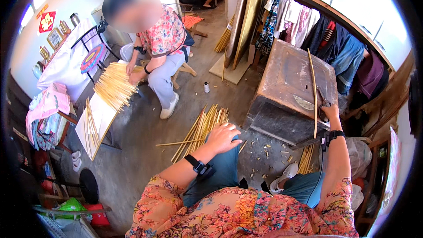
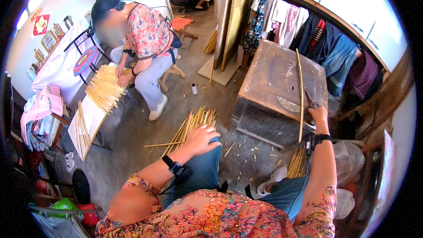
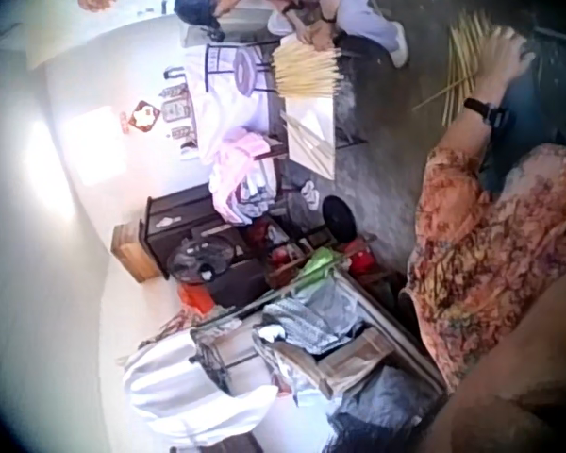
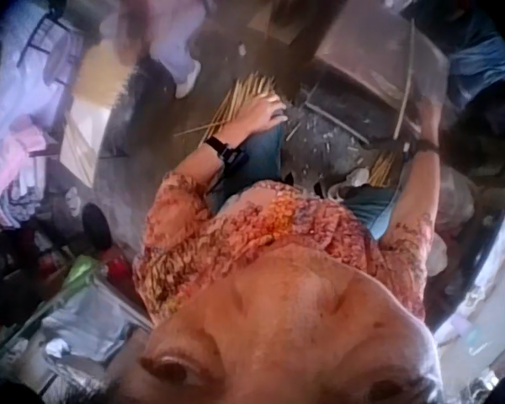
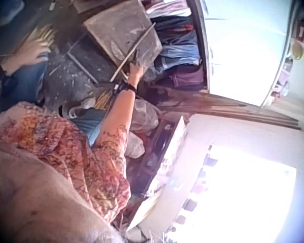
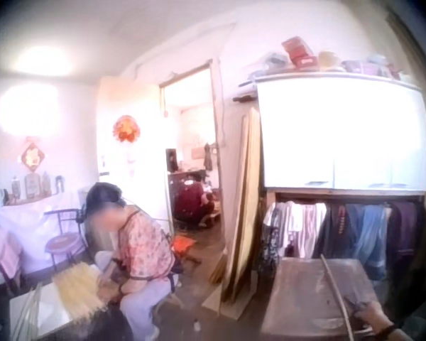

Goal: The person sits on the floor and uses shears to cut long bamboo sticks into shorter segments. They repeatedly pick up sticks, measure them against a wooden box, cut them, and place the finished pieces on the floor.

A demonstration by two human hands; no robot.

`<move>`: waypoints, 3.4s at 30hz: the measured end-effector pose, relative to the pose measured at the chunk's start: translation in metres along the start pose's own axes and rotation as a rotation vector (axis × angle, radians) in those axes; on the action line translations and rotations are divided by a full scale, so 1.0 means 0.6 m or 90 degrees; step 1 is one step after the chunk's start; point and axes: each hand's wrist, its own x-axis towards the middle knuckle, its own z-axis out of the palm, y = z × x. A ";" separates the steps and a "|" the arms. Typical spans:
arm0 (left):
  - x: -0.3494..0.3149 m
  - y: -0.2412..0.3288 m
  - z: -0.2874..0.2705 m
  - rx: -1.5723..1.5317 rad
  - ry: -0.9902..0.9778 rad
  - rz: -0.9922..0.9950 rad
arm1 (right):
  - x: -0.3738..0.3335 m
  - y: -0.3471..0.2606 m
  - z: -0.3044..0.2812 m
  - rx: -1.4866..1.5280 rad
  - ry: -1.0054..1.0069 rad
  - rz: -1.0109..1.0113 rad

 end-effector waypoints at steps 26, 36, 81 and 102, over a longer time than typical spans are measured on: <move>0.039 0.024 0.020 0.028 -0.001 0.071 | -0.495 0.167 -0.118 0.012 -0.193 -0.174; -0.005 0.028 0.010 0.089 -0.009 0.038 | -0.487 0.171 -0.125 -0.036 -0.156 -0.136; 0.020 -0.009 0.001 0.094 -0.186 0.075 | -0.475 0.136 -0.153 -0.009 -0.185 -0.340; 0.165 -0.115 0.022 -0.065 -0.620 0.291 | -0.247 0.174 -0.075 0.226 -0.701 -0.447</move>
